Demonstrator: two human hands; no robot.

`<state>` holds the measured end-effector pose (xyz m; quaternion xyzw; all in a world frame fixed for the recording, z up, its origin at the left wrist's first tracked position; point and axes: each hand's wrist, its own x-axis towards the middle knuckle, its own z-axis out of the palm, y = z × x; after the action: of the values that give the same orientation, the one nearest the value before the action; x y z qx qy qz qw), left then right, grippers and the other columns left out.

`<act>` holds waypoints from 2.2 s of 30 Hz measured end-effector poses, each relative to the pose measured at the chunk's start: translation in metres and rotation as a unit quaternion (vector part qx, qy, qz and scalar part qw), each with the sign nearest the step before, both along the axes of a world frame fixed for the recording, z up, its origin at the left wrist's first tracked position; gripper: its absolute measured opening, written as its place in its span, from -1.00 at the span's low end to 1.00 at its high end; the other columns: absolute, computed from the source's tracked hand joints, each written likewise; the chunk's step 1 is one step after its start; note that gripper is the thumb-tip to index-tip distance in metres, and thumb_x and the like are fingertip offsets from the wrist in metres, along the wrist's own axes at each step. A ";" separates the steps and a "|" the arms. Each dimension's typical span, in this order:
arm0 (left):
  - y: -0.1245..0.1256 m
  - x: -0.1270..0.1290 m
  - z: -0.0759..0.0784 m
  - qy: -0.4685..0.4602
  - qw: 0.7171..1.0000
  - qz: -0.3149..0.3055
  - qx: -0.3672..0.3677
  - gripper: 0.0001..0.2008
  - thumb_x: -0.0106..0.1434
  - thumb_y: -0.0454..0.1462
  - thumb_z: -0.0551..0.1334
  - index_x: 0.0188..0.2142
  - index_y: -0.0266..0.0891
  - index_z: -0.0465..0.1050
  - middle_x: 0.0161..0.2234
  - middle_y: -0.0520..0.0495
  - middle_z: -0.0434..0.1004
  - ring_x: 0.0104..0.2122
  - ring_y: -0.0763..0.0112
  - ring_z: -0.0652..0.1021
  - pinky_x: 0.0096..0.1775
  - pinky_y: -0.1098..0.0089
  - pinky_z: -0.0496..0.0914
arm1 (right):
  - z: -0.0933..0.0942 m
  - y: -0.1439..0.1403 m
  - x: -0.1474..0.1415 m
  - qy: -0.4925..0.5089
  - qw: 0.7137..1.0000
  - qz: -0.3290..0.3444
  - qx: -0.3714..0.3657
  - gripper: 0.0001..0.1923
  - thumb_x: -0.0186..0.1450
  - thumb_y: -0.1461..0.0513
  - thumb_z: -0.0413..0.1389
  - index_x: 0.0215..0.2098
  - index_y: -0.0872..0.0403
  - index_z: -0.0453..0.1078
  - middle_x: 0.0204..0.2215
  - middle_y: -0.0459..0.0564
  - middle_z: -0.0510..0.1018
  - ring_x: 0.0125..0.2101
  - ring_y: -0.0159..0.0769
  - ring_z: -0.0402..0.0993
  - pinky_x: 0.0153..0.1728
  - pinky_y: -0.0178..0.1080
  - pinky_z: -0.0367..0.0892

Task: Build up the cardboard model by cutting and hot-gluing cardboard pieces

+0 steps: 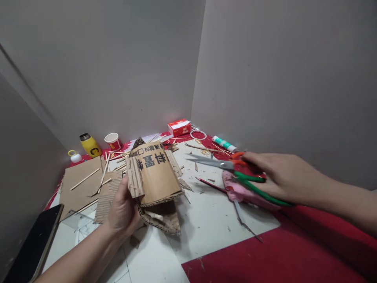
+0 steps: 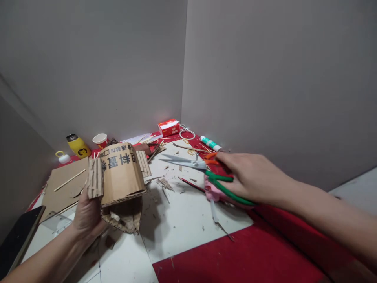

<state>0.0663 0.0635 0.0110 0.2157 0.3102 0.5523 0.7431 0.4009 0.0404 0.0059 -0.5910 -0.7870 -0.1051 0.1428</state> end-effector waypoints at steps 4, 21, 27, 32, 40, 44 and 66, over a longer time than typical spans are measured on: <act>0.000 -0.005 -0.001 0.013 1.000 0.008 0.019 -0.57 0.31 -0.14 0.13 0.12 -0.20 0.45 -0.13 -0.11 0.67 0.04 0.09 0.56 0.08 0.17 0.43 | -0.001 -0.021 0.005 0.044 0.994 0.038 0.091 -0.76 0.32 -0.01 -0.02 -0.27 -0.03 0.18 -0.54 0.00 0.46 -0.59 -0.17 0.36 -0.55 -0.17 0.24; -0.008 0.002 0.022 -0.016 0.997 -0.008 -0.080 -0.60 0.39 -0.20 0.02 0.10 -0.24 0.46 -0.40 -0.10 0.69 -0.20 0.17 0.66 0.02 0.13 0.46 | 0.013 -0.018 -0.045 0.035 0.978 0.151 0.136 -0.67 0.28 -0.06 0.05 -0.34 0.02 0.25 -0.58 -0.05 0.42 -0.59 -0.23 0.32 -0.56 -0.21 0.18; -0.016 -0.009 0.032 0.002 0.999 -0.048 -0.004 -0.57 0.33 -0.19 0.04 0.10 -0.20 0.48 -0.36 -0.14 0.69 -0.28 0.14 0.67 -0.01 0.08 0.48 | 0.007 -0.015 -0.066 0.104 0.974 0.168 0.111 -0.61 0.28 -0.09 0.07 -0.27 0.07 0.31 -0.53 0.01 0.50 -0.55 -0.21 0.42 -0.54 -0.21 0.23; -0.027 -0.015 0.045 -0.001 0.991 -0.120 0.062 -0.51 0.30 -0.12 0.09 0.19 -0.14 0.40 -0.13 -0.20 0.66 -0.05 0.07 0.61 0.10 0.08 0.39 | 0.012 -0.002 -0.086 0.125 0.950 0.211 0.194 -0.59 0.30 -0.11 0.04 -0.30 0.07 0.29 -0.54 -0.04 0.45 -0.59 -0.30 0.34 -0.55 -0.26 0.19; -0.032 -0.030 0.044 -0.053 0.974 -0.168 0.145 -0.55 0.37 -0.15 0.00 0.16 -0.11 0.43 0.02 -0.18 0.59 0.16 0.10 0.45 0.24 0.05 0.21 | 0.022 0.008 -0.102 0.113 0.924 0.232 0.284 -0.60 0.32 -0.08 0.03 -0.31 0.10 0.31 -0.51 -0.01 0.46 -0.51 -0.26 0.38 -0.46 -0.23 0.19; -0.026 -0.033 0.038 -0.095 0.953 -0.214 0.191 -0.57 0.37 -0.14 0.01 0.04 -0.15 0.54 -0.05 -0.20 0.63 0.14 0.07 0.47 0.26 0.00 0.14 | 0.027 0.009 -0.107 0.096 0.917 0.227 0.313 -0.64 0.33 -0.05 0.03 -0.29 0.09 0.31 -0.52 -0.05 0.45 -0.52 -0.27 0.36 -0.46 -0.24 0.14; -0.028 -0.027 0.032 -0.092 0.956 -0.201 0.191 -0.59 0.34 -0.13 0.07 0.06 -0.17 0.53 -0.08 -0.22 0.64 0.07 0.03 0.52 0.24 -0.01 0.19 | 0.022 0.010 -0.107 0.103 0.912 0.270 0.291 -0.64 0.39 -0.02 -0.02 -0.35 0.09 0.28 -0.59 -0.11 0.42 -0.61 -0.36 0.34 -0.53 -0.26 0.10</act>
<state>0.0390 0.0357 0.0426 0.3598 0.0792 0.4582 0.8089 0.2939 0.0505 0.0277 -0.2954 -0.8323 -0.2254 0.4113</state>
